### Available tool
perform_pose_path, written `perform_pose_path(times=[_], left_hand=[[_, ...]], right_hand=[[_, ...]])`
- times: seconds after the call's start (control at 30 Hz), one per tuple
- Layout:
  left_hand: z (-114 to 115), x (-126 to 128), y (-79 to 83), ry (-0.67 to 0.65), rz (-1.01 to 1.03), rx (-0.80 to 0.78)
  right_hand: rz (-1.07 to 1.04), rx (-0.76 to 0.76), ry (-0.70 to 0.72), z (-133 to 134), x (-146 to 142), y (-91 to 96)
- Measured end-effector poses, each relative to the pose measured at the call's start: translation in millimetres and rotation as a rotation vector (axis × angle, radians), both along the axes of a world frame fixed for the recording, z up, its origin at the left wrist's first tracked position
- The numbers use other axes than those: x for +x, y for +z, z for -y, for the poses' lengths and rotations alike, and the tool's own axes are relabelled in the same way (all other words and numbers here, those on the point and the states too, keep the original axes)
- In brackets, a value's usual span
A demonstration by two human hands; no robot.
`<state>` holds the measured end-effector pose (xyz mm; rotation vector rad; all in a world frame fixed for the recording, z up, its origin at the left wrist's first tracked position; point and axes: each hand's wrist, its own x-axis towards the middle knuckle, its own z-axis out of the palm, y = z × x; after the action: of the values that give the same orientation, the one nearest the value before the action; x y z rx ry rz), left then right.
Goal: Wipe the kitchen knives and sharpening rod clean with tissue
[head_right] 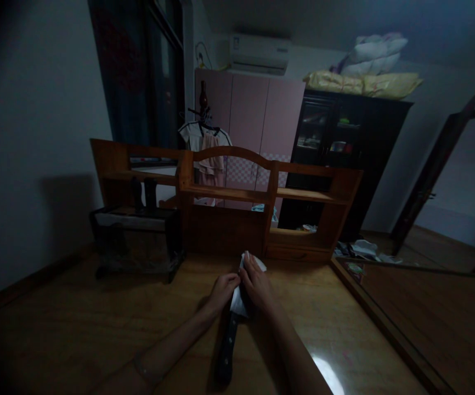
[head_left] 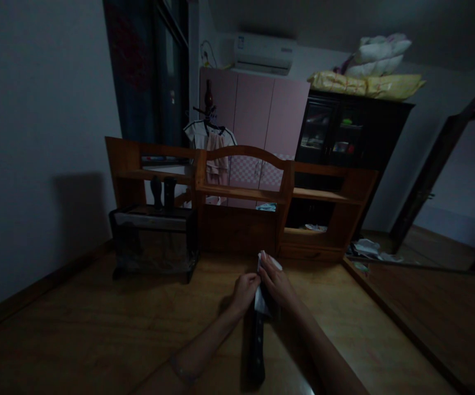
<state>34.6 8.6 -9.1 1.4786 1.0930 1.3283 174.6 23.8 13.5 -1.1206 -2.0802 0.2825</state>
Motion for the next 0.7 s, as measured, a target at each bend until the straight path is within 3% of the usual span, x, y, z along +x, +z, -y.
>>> perform_pose_path(times=[0.27, 0.7], left_hand=[[-12.2, -5.7, -8.9, 0.093, 0.071, -0.099], [-10.6, -4.8, -5.8, 0.107, 0.114, -0.148]], right_hand=[[-0.008, -0.088, 0.128, 9.6, -8.8, 2.8], [0.062, -0.113, -0.026, -1.3, 0.8, -8.4]])
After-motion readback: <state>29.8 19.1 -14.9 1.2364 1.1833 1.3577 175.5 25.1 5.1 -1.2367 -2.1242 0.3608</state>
